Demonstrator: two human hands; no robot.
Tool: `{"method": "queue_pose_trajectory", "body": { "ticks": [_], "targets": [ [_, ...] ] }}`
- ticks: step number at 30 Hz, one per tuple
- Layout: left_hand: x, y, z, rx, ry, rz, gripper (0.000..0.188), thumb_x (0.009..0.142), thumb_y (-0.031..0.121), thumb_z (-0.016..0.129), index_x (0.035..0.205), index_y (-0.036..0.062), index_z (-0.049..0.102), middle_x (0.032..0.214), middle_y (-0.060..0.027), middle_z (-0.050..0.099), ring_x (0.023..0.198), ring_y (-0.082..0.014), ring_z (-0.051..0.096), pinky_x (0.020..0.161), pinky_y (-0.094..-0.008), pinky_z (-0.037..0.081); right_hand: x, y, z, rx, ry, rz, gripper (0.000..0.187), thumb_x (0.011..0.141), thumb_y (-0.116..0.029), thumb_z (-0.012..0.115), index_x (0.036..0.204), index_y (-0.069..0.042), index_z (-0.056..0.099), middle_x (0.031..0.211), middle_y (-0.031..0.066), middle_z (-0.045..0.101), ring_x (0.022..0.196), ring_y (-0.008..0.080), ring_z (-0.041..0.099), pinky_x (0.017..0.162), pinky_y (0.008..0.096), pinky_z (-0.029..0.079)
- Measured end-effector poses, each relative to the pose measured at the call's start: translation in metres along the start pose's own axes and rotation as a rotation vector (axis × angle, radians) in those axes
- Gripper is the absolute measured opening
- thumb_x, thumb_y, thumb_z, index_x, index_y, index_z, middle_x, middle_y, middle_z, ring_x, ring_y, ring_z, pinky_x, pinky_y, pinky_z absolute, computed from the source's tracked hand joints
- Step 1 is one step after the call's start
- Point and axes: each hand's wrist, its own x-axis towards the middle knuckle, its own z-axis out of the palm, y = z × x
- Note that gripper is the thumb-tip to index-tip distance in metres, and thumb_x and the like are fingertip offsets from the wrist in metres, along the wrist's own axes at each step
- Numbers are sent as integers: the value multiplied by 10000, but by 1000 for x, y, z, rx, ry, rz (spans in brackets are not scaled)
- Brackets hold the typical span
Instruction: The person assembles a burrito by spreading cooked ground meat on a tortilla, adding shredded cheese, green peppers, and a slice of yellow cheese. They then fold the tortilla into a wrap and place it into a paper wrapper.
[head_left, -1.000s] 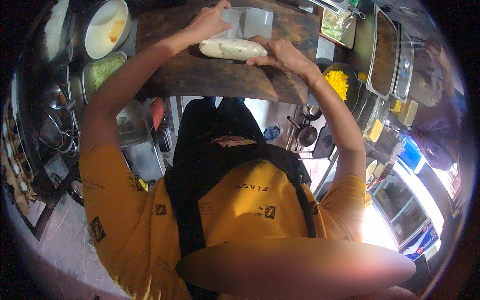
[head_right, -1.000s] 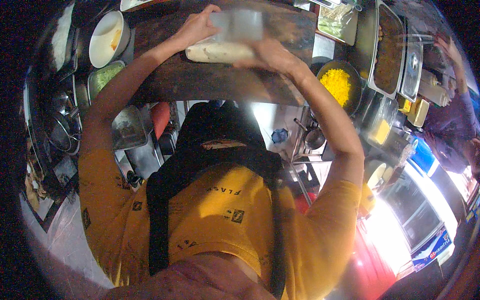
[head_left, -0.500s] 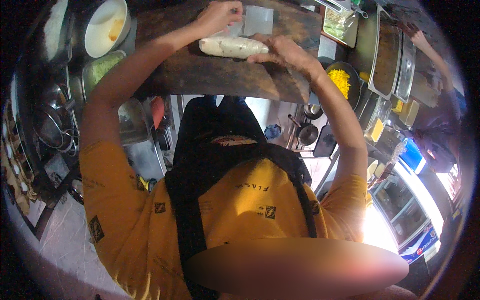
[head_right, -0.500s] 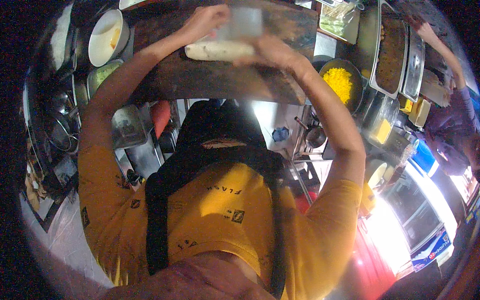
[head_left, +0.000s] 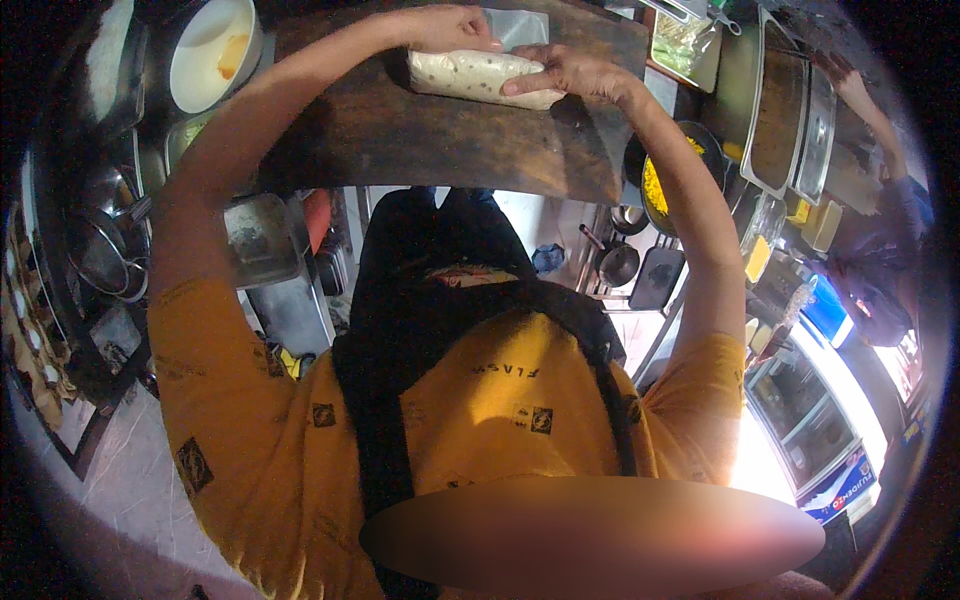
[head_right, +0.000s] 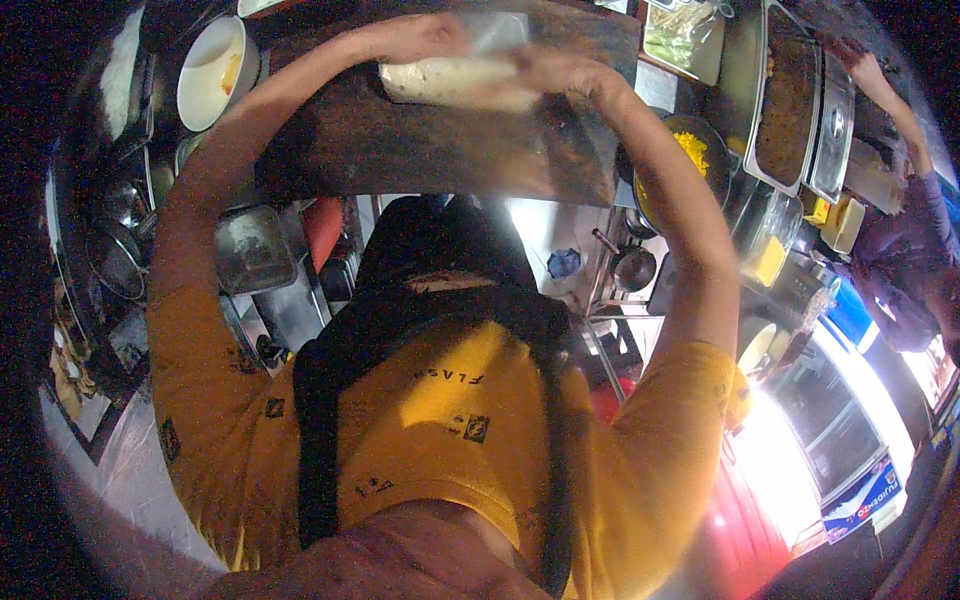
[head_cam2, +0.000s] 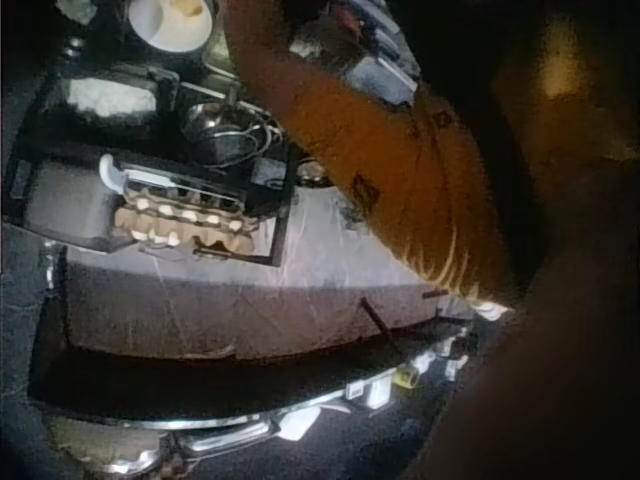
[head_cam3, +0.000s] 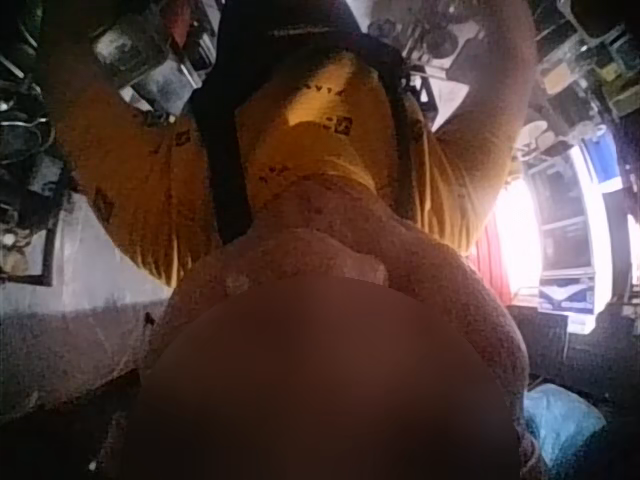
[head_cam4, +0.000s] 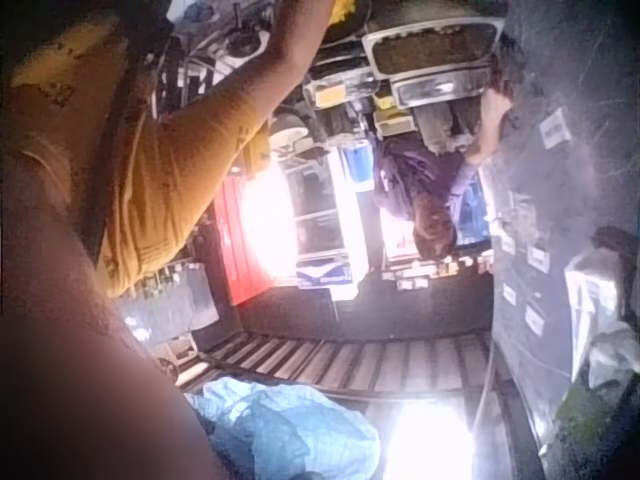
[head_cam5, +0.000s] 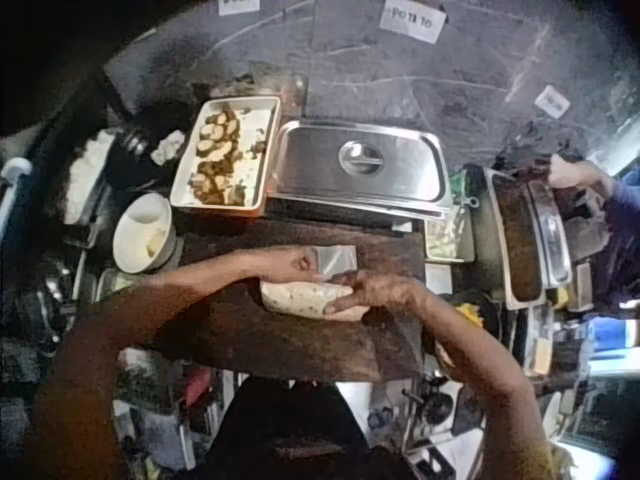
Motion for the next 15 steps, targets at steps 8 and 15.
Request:
{"method": "queue_pose_trajectory", "body": {
  "ticks": [8,15],
  "targets": [
    [5,-4,12,166,36,-14,449,960,444,467,1150,65,616,1151,-158,624,1083,-319,588,928,-412,455,-4,-6,9,-332,125,-37,658,837,-402,677,1382,-128,431,1178,148,589,1081,301,576,942,352,439],
    [5,1,14,121,229,108,285,908,282,566,987,20,645,940,-183,654,901,-317,636,793,-411,485,-21,-41,57,-813,623,-227,586,915,-383,544,1427,-157,370,1084,147,551,998,312,549,856,455,407]
  ]
}}
